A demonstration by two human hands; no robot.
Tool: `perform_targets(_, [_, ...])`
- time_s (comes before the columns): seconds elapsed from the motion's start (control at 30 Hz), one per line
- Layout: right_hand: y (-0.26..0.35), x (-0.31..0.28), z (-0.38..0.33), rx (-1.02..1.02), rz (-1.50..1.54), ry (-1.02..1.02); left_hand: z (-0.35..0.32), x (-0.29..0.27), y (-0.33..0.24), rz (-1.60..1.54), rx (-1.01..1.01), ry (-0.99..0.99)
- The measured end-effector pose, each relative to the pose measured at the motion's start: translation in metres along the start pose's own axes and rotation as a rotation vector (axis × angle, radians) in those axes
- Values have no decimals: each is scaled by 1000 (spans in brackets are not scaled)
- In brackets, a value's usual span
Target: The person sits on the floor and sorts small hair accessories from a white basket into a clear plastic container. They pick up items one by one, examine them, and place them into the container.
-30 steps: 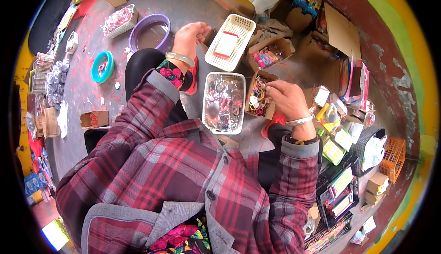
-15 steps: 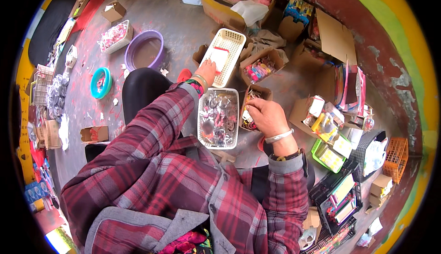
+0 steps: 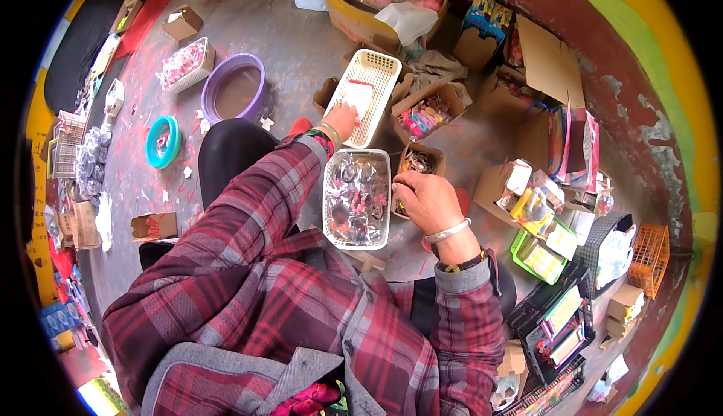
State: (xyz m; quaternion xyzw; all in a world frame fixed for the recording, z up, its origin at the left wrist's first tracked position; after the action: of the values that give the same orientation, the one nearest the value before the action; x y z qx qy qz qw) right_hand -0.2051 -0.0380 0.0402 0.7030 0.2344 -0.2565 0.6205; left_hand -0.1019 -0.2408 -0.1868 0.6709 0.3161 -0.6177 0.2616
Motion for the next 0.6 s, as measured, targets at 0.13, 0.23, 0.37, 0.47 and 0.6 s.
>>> perform_targets(0.13, [-5,3,-1,-2,-11,3,-6,-14,13,-299,-178,-85])
perform_targets(0.23, [-3,4,-2,-14,-20,5,-8,-20,28,-381,-277,-128])
perform_targets(0.37, [-4,4,-3,-22,-24,-4,-9,-32,27,-215,-195,-236])
perform_targets(0.47, [-4,6,-2,-29,-18,-5,-7,-26,28,-150,-165,-208])
perform_targets(0.6, [-5,6,-2,-32,-6,-10,-9,-21,23,-217,-239,-20])
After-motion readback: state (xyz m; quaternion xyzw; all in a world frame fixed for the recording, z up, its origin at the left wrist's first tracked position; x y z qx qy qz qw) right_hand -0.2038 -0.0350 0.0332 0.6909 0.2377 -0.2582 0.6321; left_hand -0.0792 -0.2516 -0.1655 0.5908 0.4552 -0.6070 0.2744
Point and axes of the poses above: each hand's wrist, its own z-axis towards the middle knuckle, its own x-axis out of the palm, y = z × x, the point moved 8 cm from there along z, towards the middle knuckle, and after that the axes turned 3 degrees about -y, right-handed, at the moved point
